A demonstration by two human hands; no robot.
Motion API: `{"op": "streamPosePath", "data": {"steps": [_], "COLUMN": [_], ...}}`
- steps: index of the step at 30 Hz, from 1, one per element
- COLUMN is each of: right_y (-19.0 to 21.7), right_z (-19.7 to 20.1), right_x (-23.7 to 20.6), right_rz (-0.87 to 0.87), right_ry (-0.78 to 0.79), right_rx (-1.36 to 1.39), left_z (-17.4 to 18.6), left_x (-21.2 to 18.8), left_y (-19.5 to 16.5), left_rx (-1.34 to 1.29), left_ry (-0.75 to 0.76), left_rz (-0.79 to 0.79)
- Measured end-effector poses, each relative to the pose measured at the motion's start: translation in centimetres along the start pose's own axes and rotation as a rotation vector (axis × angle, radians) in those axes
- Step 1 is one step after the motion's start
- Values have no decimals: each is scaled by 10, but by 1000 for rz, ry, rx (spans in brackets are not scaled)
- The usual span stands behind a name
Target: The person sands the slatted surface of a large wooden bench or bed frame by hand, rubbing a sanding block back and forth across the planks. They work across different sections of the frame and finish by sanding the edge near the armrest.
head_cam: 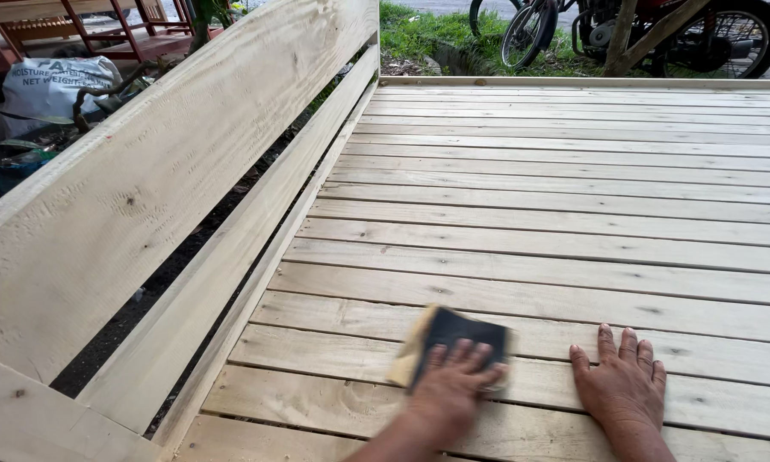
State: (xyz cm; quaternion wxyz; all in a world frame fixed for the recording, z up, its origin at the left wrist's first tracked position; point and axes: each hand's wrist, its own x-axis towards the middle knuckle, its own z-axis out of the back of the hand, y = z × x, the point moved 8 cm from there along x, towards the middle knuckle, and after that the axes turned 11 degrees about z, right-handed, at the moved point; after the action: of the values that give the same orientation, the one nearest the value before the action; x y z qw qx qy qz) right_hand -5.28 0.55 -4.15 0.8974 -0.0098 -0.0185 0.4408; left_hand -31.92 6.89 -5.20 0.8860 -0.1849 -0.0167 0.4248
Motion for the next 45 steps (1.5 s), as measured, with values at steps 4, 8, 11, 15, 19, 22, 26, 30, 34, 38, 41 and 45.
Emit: {"op": "streamPosePath", "data": {"steps": [4,8,11,15,19,22,26,30,34,38,41,45], "right_y": [-1,1,1,-5,-13,-13,-8,-5,-6,-20,-30,-28], "right_z": [-3,-10,-14,-17,-19,-21,-24,-26,-19,-19,-21,-26], "right_x": [0,7,13,16,15,15,19,22,18,16,17,22], "right_rz": [-13,4,41,69,53,44,65,79,124,49,20,57], "right_ry": [18,-11,-67,-121,-118,-102,-133,-154,-218,-134,-138,-213], "right_rx": [-25,-67,-95,0,30,0,-23,-12,28,10,-1,-15], "left_z": [59,75,54,-18,-9,53,56,37,-16,-1,45,73], "left_x": [-22,-4,28,38,2,-32,-28,-3,6,2,-1,3], "left_y": [129,230,159,-10,15,130,260,133,-27,-3,119,246], "left_rx": [72,-7,133,82,-147,79,99,225,-35,-140,-75,-79], "left_ry": [-324,-330,-425,-210,-116,-581,-274,-366,-80,-88,-303,-336], "left_rz": [240,629,447,-14,-48,62,634,266,-53,-75,217,647]}}
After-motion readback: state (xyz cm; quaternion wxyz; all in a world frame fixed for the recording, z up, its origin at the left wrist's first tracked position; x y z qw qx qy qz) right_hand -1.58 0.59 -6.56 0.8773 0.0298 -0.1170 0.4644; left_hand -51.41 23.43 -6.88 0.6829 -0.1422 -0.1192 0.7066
